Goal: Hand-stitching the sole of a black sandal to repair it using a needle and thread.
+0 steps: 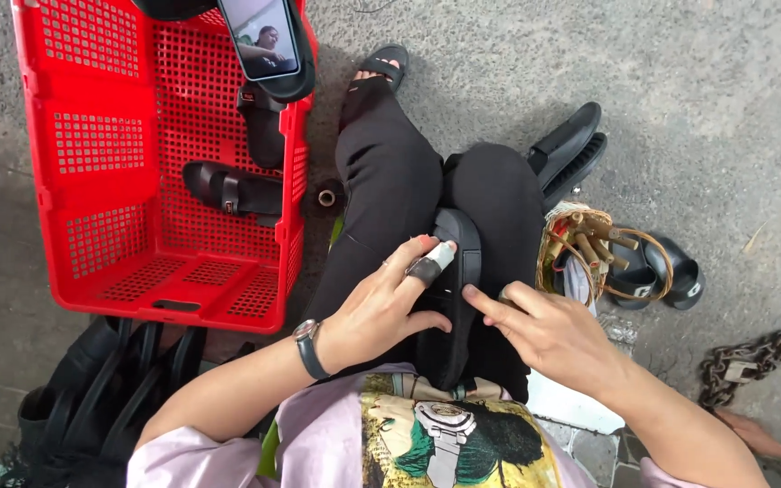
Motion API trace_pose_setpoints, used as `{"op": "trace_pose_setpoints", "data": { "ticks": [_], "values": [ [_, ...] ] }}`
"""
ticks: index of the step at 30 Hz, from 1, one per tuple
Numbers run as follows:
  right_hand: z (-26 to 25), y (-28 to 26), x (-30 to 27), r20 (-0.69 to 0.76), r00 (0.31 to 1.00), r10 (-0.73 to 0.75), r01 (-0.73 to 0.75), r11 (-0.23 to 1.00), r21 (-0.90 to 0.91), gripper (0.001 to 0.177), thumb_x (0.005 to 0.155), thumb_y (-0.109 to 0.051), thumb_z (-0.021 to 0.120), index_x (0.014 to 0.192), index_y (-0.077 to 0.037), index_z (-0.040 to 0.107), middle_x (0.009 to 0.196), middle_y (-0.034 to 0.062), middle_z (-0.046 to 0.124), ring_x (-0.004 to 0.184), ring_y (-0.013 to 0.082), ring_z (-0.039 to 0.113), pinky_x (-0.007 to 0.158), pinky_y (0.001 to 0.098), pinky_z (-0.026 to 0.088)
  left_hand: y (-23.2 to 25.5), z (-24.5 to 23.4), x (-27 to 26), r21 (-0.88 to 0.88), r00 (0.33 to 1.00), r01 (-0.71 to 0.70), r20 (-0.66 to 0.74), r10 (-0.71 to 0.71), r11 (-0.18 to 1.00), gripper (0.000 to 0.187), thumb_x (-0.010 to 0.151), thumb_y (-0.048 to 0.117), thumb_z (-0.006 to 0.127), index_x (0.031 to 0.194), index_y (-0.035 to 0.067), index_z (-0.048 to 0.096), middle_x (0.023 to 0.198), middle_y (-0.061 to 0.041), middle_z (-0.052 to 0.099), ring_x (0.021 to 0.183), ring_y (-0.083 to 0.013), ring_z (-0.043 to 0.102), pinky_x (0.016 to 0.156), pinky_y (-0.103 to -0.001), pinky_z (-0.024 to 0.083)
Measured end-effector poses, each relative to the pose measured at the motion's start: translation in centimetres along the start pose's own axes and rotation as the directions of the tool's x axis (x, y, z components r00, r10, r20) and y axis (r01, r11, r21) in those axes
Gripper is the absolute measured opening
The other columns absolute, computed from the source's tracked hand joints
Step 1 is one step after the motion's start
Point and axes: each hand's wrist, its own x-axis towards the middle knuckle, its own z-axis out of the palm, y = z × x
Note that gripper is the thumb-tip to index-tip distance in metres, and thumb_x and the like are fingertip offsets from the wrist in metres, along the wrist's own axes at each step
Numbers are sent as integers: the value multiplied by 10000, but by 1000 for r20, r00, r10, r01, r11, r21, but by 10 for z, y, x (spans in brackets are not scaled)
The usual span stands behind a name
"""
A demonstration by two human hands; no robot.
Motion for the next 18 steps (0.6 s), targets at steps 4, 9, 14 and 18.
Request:
{"op": "trace_pose_setpoints", "data": {
  "ticks": [4,9,14,18],
  "values": [
    [0,4,0,77,997,-26,34,994,-108,445,910,-183,465,1342,-276,529,730,1,483,454,192,570,460,291,488,0,-6,3,-47,1000,12,27,-11,999,534,711,332,796,948,-77,546,1206,-265,491,1008,-432,628,697,-385,586],
    [21,16,7,4,979,-206,200,948,-249,534,836,-63,403,1346,-201,475,823,59,452,542,204,549,517,316,482,-6,-7,7,-140,999,43,33,-39,989,535,702,318,810,940,-78,539,1204,-258,490,998,-421,637,719,-382,583],
    [35,11,4,-60,969,-238,220,951,-216,526,809,-56,428,1329,-134,454,924,106,487,696,260,618,567,338,493,1,-3,-5,-27,1000,28,-13,-28,999,569,679,299,831,984,-83,540,1177,-242,498,893,-389,655,628,-399,580],
    [32,6,0,-149,988,-52,50,999,-19,442,863,-152,605,1295,-115,518,878,65,563,669,226,628,560,313,529,6,5,-37,-154,972,221,-46,-230,963,273,743,229,815,787,40,623,1024,-107,568,866,-293,664,704,-311,548]
  ]
}}
